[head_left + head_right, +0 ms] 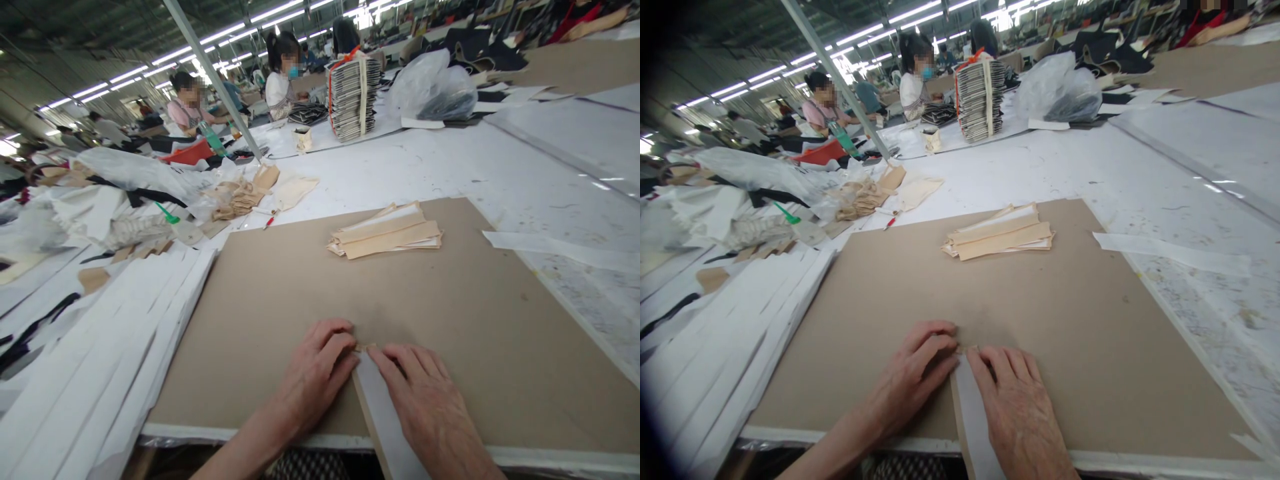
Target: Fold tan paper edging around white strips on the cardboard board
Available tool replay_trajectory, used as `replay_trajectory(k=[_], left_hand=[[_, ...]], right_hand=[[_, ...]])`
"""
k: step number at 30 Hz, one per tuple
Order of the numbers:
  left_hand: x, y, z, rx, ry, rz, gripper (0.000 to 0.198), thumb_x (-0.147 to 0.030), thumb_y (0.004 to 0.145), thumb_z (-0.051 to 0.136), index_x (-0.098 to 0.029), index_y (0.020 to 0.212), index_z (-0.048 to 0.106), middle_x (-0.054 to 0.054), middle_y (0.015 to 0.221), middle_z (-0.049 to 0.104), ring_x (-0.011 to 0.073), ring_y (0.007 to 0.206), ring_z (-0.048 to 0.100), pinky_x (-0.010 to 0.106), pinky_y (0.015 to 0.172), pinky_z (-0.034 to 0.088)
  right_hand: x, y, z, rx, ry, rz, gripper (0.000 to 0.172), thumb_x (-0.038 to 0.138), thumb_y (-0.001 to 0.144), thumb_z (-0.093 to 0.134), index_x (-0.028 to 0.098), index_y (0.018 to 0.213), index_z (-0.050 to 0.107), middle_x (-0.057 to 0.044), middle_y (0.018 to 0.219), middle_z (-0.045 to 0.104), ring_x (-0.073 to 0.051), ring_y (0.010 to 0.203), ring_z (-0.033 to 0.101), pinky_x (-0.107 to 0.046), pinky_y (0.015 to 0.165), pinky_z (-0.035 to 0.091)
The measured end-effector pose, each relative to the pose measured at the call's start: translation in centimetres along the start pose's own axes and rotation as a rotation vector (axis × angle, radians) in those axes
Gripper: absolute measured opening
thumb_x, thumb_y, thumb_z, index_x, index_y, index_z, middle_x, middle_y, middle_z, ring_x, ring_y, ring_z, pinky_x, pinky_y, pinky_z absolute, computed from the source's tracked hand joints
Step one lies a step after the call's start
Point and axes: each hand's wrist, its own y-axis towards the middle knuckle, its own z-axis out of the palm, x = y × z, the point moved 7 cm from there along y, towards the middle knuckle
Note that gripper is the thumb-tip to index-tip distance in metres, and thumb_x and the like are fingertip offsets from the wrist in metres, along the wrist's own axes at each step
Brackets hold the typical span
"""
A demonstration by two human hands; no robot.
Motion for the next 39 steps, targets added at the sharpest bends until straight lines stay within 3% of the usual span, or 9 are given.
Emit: replay_trajectory(k=[12,23,33,39], left_hand=[[-1.5,-1.2,0.1,-0.026,0.364,0.267,0.026,-0.021,0.1,0.041,-0.017,0.116,0.061,0.011,0.119,0.061,0.0249,0.106,0.056,0.04,0.088,0.051],[-1.4,-1.2,0.4,0.002,0.391,0.251,0.028,-0.022,0.101,0.039,-0.016,0.117,0.061,0.01,0.121,0.061,0.026,0.106,0.054,0.04,0.089,0.048],[-1.2,-1.0,0.6,0.024,0.369,0.22,0.025,-0.022,0.1,0.04,-0.017,0.112,0.061,0.009,0.121,0.061,0.0249,0.105,0.054,0.041,0.087,0.049],[-0.9,-0.8,0.1,-0.016,0.22,0.152,0.018,-0.021,0.099,0.045,-0.018,0.107,0.061,0.008,0.116,0.061,0.0226,0.105,0.054,0.039,0.089,0.05]], right_hand=[[0.2,0.4,0.3,0.091,-0.053,0.019,0.059,0.009,0.071,0.065,0.028,0.126,0.056,-0.001,0.101,0.062,-0.021,0.089,0.052,-0.038,0.081,0.037],[0.2,0.1,0.3,0.078,-0.061,-0.003,0.056,0.007,0.072,0.062,0.023,0.126,0.056,-0.002,0.104,0.062,-0.021,0.091,0.052,-0.038,0.083,0.037],[0.3,0.4,0.3,0.077,-0.069,-0.009,0.061,0.008,0.07,0.064,0.027,0.128,0.055,0.0,0.102,0.062,-0.021,0.09,0.052,-0.039,0.081,0.037],[0.7,0.8,0.1,0.078,-0.105,-0.016,0.058,0.009,0.068,0.064,0.026,0.124,0.058,0.0,0.098,0.062,-0.021,0.088,0.052,-0.04,0.08,0.037]])
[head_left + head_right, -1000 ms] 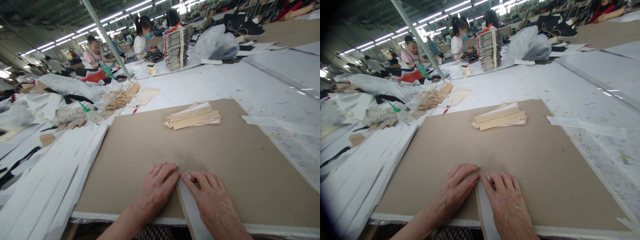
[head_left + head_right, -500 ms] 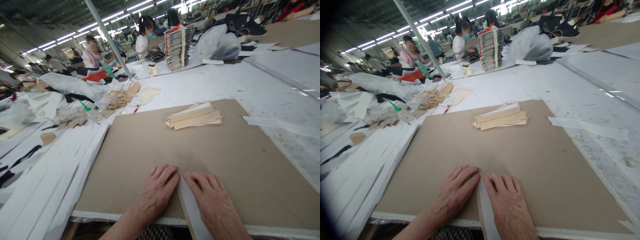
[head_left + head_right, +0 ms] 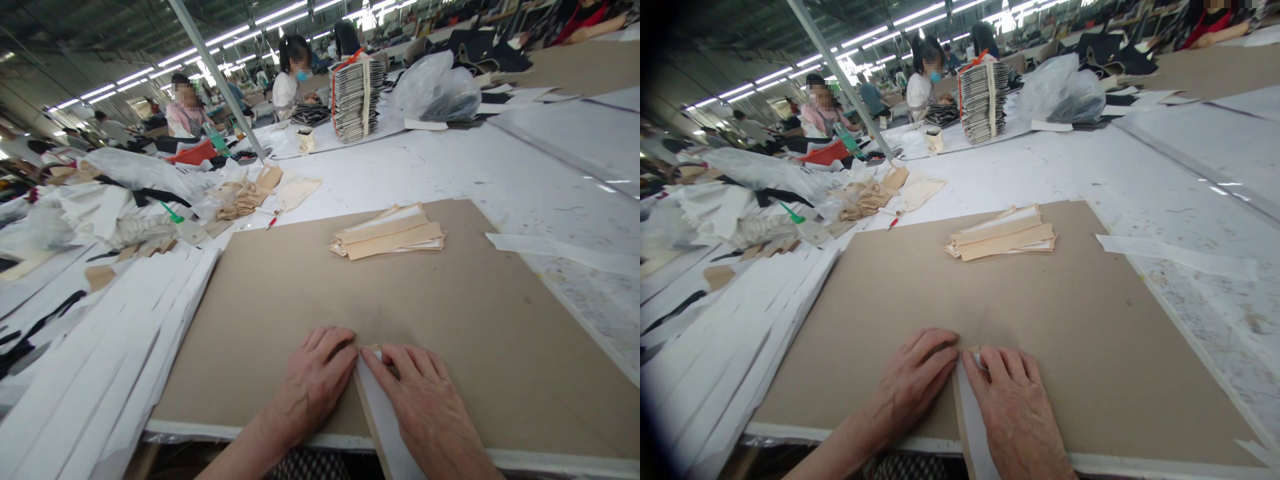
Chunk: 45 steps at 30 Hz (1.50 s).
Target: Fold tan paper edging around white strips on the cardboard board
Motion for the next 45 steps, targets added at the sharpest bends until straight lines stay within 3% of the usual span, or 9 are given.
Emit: replay_trajectory(k=[6,25,33,40,45], left_hand=[[0.1,0.1,-0.2,-0.021,-0.086,-0.04,0.017,-0.019,0.098,0.047,-0.019,0.109,0.06,0.009,0.118,0.059,0.0215,0.107,0.054,0.038,0.092,0.049],[-1.9,0.1,0.2,0.082,0.256,0.158,0.031,-0.02,0.101,0.035,-0.012,0.119,0.059,0.012,0.125,0.059,0.0286,0.113,0.05,0.042,0.091,0.045],[0.6,0.8,-0.4,-0.008,-0.231,-0.139,0.017,-0.017,0.098,0.046,-0.019,0.107,0.06,0.007,0.117,0.059,0.0192,0.108,0.054,0.036,0.094,0.048],[0.7,1.6,0.6,0.087,-0.217,-0.246,0.012,-0.016,0.091,0.057,-0.019,0.102,0.06,0.007,0.117,0.06,0.0228,0.108,0.053,0.04,0.095,0.047],[1.5,1.5,1.0,0.042,-0.357,-0.292,0.01,-0.017,0.09,0.054,-0.021,0.081,0.057,0.006,0.11,0.061,0.0208,0.104,0.057,0.033,0.089,0.049]], right_hand=[[0.3,0.3,-0.3,0.014,-0.022,-0.011,0.059,0.005,0.065,0.061,0.024,0.121,0.059,-0.001,0.097,0.062,-0.022,0.086,0.052,-0.04,0.078,0.037],[-0.3,-0.6,-0.3,-0.055,0.07,0.013,0.049,0.005,0.075,0.061,0.022,0.121,0.06,-0.001,0.102,0.065,-0.021,0.092,0.053,-0.036,0.088,0.036],[-0.4,-0.5,-0.2,-0.053,0.09,0.025,0.044,0.007,0.08,0.058,0.024,0.12,0.06,-0.001,0.102,0.065,-0.021,0.091,0.054,-0.037,0.086,0.037],[-0.8,-1.4,0.5,-0.094,0.023,0.038,0.042,0.005,0.088,0.043,0.013,0.127,0.055,-0.014,0.11,0.061,-0.026,0.096,0.056,-0.042,0.086,0.044],[-1.8,-1.0,0.8,-0.168,0.037,0.069,0.036,0.023,0.095,0.047,0.014,0.129,0.053,-0.014,0.117,0.061,-0.024,0.1,0.061,-0.034,0.083,0.053]])
